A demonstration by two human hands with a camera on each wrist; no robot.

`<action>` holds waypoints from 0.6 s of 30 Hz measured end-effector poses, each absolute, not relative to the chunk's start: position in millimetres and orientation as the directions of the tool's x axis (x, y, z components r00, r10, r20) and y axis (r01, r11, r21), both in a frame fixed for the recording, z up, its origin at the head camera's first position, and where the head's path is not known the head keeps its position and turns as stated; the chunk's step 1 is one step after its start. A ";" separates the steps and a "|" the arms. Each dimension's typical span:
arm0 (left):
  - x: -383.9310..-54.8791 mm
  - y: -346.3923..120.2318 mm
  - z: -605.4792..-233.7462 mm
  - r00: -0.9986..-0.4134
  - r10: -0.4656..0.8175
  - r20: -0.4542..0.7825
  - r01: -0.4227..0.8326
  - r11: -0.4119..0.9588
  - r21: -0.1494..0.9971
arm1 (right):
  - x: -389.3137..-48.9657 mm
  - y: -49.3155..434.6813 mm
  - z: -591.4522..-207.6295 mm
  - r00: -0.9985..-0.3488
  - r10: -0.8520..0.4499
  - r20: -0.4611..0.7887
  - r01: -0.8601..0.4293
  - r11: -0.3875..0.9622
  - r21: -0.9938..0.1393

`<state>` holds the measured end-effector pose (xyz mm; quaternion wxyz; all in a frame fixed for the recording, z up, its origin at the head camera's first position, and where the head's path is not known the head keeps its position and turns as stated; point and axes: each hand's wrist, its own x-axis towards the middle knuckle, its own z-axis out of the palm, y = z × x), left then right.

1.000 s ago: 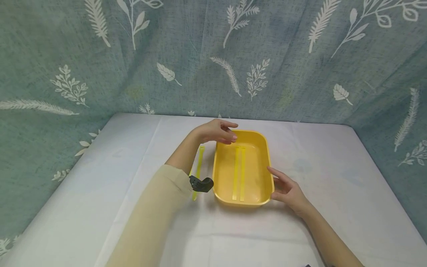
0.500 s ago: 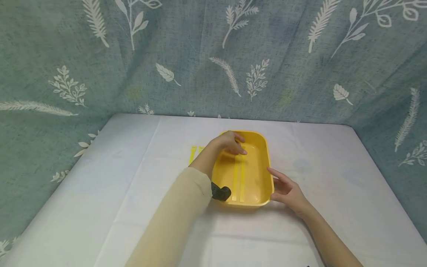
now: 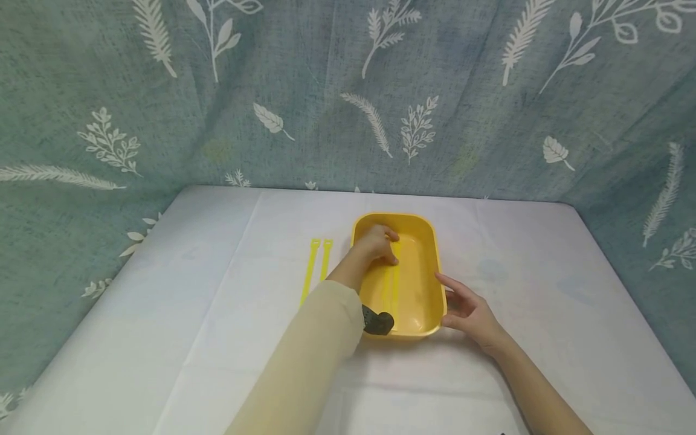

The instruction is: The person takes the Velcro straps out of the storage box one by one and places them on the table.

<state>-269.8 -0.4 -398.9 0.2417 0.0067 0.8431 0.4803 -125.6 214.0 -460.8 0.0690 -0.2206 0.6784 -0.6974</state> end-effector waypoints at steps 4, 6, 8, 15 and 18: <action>-268.2 6.5 -401.5 -0.898 0.244 -0.367 -0.200 0.517 0.832 | -125.0 213.5 -459.3 -0.893 -0.400 0.206 -0.192 -0.077 -0.978; -267.8 10.6 -402.9 -0.903 0.245 -0.351 -0.182 0.523 0.833 | -124.8 213.1 -459.0 -0.894 -0.401 0.200 -0.184 -0.076 -0.980; -267.5 15.1 -405.2 -0.907 0.251 -0.337 -0.152 0.552 0.820 | -124.6 212.8 -458.9 -0.896 -0.400 0.194 -0.179 -0.074 -0.981; -265.1 29.3 -411.9 -0.918 0.271 -0.289 -0.054 0.637 0.769 | -124.3 212.0 -458.2 -0.911 -0.382 0.155 -0.160 -0.017 -0.987; -264.2 33.0 -413.1 -0.923 0.276 -0.269 -0.021 0.660 0.751 | -124.5 212.3 -458.0 -0.913 -0.378 0.154 -0.163 -0.009 -0.987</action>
